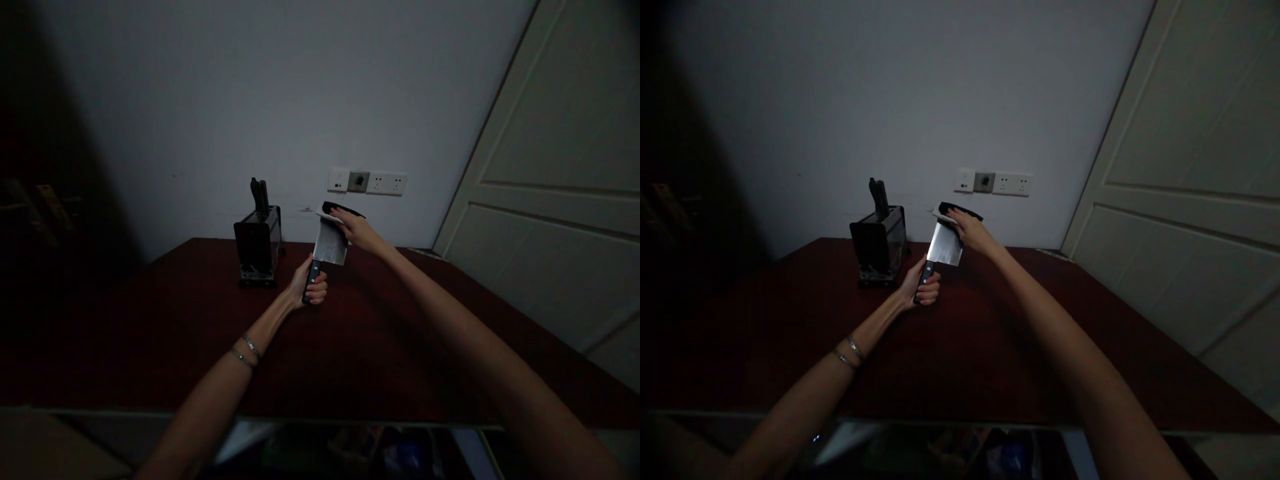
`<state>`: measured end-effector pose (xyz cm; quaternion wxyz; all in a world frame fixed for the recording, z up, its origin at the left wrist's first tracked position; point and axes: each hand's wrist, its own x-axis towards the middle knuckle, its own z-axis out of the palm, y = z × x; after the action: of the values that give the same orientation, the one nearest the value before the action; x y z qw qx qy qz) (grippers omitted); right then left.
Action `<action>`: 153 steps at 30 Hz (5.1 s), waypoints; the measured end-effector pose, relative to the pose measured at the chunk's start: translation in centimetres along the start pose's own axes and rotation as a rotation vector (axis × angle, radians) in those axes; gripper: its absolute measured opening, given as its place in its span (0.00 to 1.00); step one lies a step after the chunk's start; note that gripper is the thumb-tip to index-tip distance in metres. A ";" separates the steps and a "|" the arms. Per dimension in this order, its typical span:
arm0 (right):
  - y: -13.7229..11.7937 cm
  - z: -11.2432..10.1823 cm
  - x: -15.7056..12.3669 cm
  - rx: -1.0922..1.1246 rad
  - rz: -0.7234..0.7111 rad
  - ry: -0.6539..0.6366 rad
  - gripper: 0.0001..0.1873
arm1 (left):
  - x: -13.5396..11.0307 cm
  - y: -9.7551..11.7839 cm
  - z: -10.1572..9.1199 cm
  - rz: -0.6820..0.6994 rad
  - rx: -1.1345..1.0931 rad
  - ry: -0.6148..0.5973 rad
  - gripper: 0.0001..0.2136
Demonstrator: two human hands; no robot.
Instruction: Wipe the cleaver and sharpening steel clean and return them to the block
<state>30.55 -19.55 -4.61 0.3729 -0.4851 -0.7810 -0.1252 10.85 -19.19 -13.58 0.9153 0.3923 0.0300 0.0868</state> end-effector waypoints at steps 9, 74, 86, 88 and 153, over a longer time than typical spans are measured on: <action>-5.0 3.7 -5.1 0.063 -0.161 -0.219 0.23 | 0.0 0.1 -0.9 0.109 -0.027 0.023 0.27; -0.5 -0.2 -2.9 -0.024 -0.032 -0.014 0.24 | 0.9 -2.3 -1.2 0.097 -0.031 -0.107 0.30; -4.3 1.8 -9.3 0.005 -0.124 -0.188 0.25 | 0.7 -2.0 -2.0 0.127 -0.056 -0.130 0.29; -4.3 1.4 -9.5 0.012 -0.124 -0.189 0.26 | 0.7 -2.1 -2.0 0.104 -0.045 -0.139 0.29; -5.7 0.3 -5.3 -0.105 -0.211 -0.161 0.30 | 0.9 -2.3 -0.6 0.126 -0.007 -0.126 0.30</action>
<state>26.89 -25.77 -7.56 0.2678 -0.4277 -0.8474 -0.1649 12.00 -20.10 -15.62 0.9094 0.3950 -0.0526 0.1195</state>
